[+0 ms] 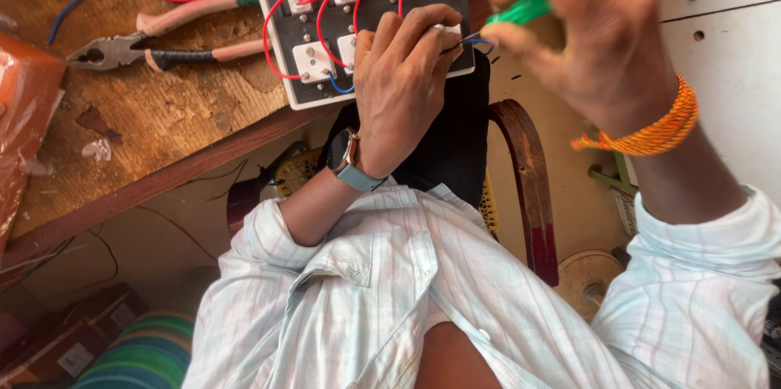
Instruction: The person strips the ends of red and blue wires and connects them to terminals on a switchboard panel. They use a screwdriver to tighten the terminal screws and secure the wires in place.
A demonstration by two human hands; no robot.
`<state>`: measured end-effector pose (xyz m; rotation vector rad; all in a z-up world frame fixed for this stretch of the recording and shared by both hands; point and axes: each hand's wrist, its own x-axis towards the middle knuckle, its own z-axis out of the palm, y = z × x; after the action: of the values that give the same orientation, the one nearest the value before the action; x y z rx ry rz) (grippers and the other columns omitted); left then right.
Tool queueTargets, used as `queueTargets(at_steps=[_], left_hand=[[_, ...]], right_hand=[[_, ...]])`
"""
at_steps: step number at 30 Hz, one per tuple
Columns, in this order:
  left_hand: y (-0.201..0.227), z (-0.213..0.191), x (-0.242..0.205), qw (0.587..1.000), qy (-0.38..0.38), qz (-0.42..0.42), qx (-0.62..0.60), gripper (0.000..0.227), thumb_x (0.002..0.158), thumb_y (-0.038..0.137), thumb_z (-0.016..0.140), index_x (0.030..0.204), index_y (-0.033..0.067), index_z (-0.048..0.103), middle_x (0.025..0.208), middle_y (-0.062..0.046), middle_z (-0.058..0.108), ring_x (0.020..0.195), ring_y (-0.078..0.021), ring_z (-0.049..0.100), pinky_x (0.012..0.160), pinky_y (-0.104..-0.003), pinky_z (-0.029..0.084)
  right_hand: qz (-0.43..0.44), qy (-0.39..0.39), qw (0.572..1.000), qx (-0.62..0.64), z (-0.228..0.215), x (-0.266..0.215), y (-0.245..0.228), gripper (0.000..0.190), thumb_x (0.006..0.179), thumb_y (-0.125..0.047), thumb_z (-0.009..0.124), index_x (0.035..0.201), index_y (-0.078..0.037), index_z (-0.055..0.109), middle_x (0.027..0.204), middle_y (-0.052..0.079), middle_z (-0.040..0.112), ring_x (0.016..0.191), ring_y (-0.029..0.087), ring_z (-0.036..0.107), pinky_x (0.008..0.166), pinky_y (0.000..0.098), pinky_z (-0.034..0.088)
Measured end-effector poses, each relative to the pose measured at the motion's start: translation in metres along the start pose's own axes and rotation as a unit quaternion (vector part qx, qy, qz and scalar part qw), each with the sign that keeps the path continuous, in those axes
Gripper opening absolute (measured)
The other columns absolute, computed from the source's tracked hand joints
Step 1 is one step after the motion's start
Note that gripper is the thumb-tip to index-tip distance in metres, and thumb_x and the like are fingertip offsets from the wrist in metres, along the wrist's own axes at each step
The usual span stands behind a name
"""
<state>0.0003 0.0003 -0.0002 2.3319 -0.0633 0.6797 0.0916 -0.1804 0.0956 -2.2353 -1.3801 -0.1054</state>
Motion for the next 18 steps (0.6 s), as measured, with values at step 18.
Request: queueTargets(at_steps=[18], left_hand=[[-0.001,0.001,0.003,1.000,-0.001,0.005,0.008,0.012,0.092,0.010,0.078,0.097,0.0114,0.067,0.118,0.011,0.064,0.092,-0.0152,0.055,0.080,-0.035,0.039]], right_hand=[[-0.043,-0.031,0.998,-0.032,-0.010,0.031,-0.012,0.040,0.089,-0.014,0.085,0.116,0.000,0.060,0.101,0.010,0.073,0.085,0.025,0.074,0.069,0.0326,0.057]])
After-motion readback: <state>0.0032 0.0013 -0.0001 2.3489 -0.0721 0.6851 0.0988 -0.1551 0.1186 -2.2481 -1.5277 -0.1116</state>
